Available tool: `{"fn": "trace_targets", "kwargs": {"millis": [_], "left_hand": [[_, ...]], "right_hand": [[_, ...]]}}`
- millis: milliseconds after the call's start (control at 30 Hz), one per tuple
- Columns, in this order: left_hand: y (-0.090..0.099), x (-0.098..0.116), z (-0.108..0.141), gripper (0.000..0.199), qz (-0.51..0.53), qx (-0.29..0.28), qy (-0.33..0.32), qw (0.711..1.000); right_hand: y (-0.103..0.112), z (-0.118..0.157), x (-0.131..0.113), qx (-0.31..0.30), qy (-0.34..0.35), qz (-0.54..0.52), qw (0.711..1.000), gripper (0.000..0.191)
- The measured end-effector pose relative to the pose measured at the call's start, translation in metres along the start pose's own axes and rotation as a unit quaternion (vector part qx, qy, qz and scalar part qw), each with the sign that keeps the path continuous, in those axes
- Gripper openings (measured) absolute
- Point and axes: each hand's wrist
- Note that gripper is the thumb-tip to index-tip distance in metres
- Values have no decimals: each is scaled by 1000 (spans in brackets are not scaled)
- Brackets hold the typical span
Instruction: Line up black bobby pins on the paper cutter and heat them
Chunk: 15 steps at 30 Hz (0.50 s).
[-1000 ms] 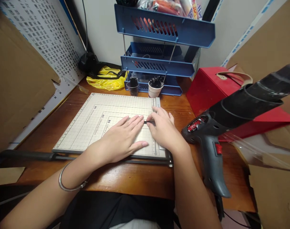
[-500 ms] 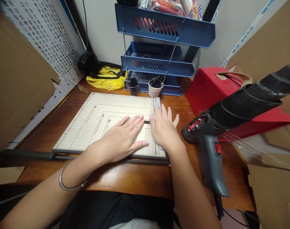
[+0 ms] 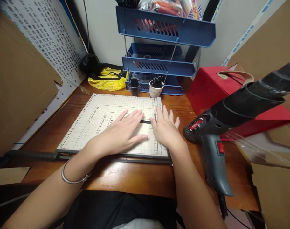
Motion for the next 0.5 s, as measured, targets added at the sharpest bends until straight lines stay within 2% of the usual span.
{"fn": "trace_targets", "kwargs": {"millis": [100, 233, 367, 500], "left_hand": [[7, -6, 0, 75, -11, 41, 37, 998], [10, -11, 1, 46, -16, 96, 62, 993], [6, -13, -1, 23, -14, 104, 57, 993], [5, -12, -5, 20, -9, 106, 74, 992]], "right_hand": [[-3, -1, 3, 18, 11, -19, 1000, 67], [-4, -1, 4, 13, 1, -29, 999, 70], [-3, 0, 3, 2, -4, -34, 999, 71], [0, 1, 0, -10, -5, -38, 999, 71]]}}
Point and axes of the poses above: each hand's wrist, its own z-axis away from the middle knuckle, its own y-axis out of the back of the hand, x = y × z, and after that the axes turned 4 degrees about -x, right-handed
